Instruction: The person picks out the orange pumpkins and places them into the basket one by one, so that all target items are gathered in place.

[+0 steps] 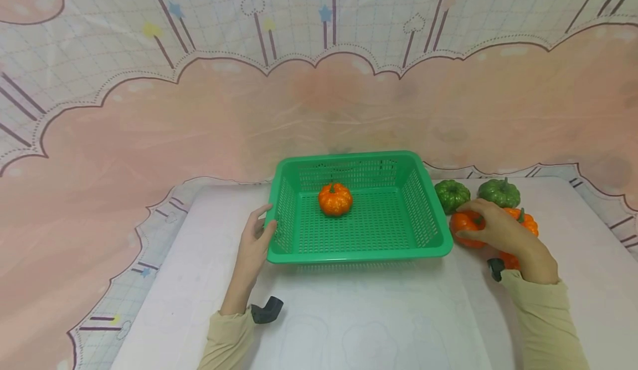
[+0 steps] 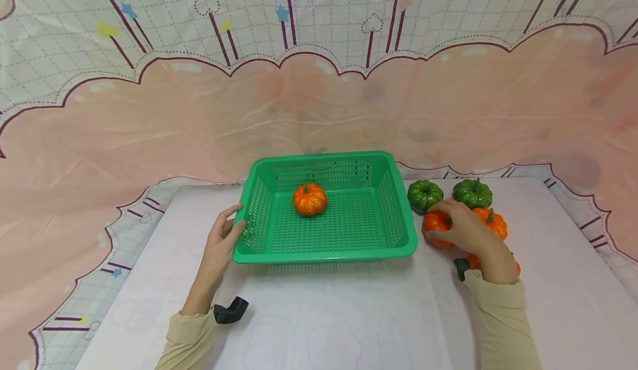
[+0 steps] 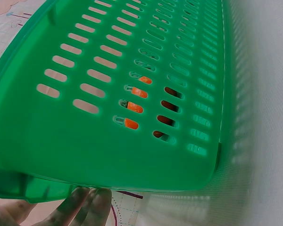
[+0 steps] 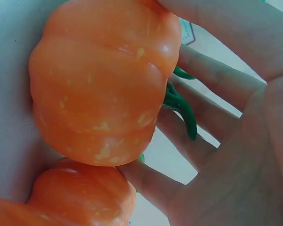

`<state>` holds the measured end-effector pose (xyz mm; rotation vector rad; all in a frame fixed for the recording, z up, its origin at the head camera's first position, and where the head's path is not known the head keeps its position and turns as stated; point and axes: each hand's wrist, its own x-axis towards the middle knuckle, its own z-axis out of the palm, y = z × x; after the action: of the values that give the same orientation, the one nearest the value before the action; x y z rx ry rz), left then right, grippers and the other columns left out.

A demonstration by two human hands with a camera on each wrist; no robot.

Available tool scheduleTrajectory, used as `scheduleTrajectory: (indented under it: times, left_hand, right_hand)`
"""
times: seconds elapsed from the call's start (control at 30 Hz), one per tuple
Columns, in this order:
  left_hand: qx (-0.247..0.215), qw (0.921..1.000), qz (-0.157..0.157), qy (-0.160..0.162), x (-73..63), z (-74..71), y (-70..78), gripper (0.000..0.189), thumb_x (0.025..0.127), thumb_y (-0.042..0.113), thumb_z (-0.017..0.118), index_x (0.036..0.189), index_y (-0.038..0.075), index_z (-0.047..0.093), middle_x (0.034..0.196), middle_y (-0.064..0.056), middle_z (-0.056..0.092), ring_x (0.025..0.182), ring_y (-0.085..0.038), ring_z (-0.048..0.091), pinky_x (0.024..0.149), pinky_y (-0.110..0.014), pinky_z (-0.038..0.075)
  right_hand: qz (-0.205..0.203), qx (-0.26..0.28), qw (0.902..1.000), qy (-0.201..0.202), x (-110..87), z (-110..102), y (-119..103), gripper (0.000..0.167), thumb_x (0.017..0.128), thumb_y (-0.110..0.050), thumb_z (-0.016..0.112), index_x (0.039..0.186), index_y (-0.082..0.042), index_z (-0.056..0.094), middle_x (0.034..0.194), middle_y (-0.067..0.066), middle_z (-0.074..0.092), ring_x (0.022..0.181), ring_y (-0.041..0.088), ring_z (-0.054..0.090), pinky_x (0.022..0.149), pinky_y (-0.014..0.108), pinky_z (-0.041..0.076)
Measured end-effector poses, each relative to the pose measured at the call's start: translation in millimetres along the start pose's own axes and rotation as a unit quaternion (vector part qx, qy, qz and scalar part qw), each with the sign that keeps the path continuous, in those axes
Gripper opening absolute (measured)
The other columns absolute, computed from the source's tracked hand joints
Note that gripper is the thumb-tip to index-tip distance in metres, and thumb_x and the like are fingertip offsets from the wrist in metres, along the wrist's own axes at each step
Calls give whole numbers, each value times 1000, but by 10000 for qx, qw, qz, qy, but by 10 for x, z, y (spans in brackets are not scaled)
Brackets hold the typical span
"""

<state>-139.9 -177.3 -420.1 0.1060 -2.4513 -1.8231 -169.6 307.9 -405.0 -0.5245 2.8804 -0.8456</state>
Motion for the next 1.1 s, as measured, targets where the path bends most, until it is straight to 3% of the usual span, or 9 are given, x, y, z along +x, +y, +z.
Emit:
scheduleTrajectory:
  times: [0.47,0.8,1.1]
  left_hand:
    - [-40,10000,2,28,4,12,-1,46,105,27,51,149,19,40,133,-21,57,114,-37,63,86,-42,59]
    - [0,10000,-6,26,0,2,0,45,105,26,50,149,19,39,134,-21,56,116,-37,63,88,-43,58]
    - [56,10000,14,51,2,4,-1,46,105,26,50,149,18,39,134,-21,57,115,-36,63,87,-41,58]
  right_hand:
    - [-42,-271,9996,29,-6,-16,8,46,86,-22,79,122,2,62,125,25,59,118,48,52,96,65,44]
    - [-195,-269,9994,83,11,-89,-97,44,88,-22,77,122,2,64,122,22,61,113,42,56,94,62,46]
    - [-248,-334,9989,209,53,-187,-220,43,88,-25,76,121,1,64,125,21,60,119,42,51,98,61,42]
